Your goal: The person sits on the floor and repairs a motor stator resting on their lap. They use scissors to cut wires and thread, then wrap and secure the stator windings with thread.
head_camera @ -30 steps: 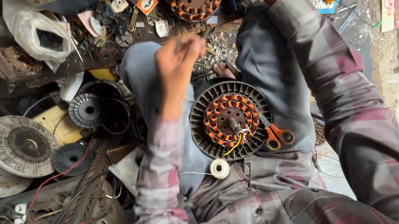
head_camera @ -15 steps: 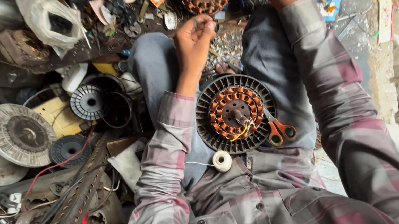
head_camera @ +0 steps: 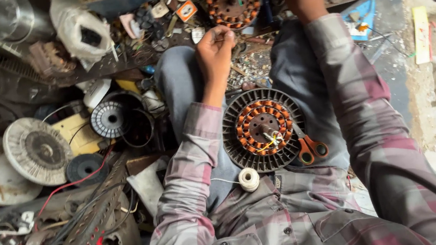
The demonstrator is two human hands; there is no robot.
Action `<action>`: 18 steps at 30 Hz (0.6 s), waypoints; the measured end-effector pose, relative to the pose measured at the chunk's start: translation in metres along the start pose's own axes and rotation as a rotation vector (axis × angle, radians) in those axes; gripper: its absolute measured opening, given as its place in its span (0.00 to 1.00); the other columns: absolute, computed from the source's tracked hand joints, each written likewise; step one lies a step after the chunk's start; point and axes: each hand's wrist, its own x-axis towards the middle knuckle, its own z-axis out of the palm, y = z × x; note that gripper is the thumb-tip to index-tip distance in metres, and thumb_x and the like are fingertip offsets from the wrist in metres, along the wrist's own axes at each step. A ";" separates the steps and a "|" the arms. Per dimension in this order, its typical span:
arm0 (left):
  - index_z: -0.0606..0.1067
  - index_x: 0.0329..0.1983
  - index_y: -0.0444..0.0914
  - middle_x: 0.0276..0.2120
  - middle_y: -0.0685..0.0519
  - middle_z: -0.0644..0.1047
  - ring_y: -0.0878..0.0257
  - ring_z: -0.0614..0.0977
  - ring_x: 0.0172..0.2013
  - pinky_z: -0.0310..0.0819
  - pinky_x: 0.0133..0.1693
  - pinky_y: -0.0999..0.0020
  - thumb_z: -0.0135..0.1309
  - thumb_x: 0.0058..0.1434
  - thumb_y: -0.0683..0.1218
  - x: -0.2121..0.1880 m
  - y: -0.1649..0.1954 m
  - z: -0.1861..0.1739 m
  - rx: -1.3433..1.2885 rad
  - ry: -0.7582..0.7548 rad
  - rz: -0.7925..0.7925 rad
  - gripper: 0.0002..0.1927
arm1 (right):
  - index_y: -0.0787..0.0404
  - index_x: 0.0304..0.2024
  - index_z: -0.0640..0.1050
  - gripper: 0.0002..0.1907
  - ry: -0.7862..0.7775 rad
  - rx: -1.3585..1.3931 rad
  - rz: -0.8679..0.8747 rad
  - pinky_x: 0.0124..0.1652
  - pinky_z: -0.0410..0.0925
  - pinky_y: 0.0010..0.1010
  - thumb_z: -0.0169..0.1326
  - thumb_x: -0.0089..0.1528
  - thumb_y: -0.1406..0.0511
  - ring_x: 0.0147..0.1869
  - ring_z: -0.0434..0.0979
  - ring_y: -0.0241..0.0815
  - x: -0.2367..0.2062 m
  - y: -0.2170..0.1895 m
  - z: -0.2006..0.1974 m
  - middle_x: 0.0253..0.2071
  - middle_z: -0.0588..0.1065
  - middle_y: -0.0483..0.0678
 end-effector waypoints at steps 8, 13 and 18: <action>0.78 0.48 0.34 0.38 0.56 0.81 0.70 0.81 0.38 0.78 0.42 0.75 0.57 0.69 0.41 0.002 0.000 0.004 -0.027 -0.247 -0.106 0.07 | 0.68 0.45 0.81 0.05 -0.516 1.316 0.534 0.40 0.75 0.26 0.59 0.66 0.72 0.38 0.82 0.38 -0.059 -0.010 0.007 0.38 0.81 0.51; 0.78 0.47 0.34 0.38 0.56 0.80 0.71 0.80 0.37 0.76 0.42 0.74 0.58 0.70 0.42 -0.003 -0.006 0.001 -0.124 -0.356 -0.178 0.07 | 0.67 0.44 0.80 0.03 -0.574 1.441 0.503 0.38 0.71 0.22 0.59 0.68 0.73 0.37 0.78 0.33 -0.079 0.000 0.019 0.36 0.79 0.47; 0.77 0.46 0.34 0.36 0.56 0.78 0.70 0.78 0.35 0.75 0.40 0.73 0.58 0.70 0.42 -0.005 -0.011 -0.003 -0.230 -0.467 -0.300 0.06 | 0.67 0.42 0.79 0.02 -0.668 1.517 0.410 0.37 0.68 0.21 0.59 0.68 0.72 0.37 0.75 0.32 -0.081 0.015 0.022 0.37 0.78 0.46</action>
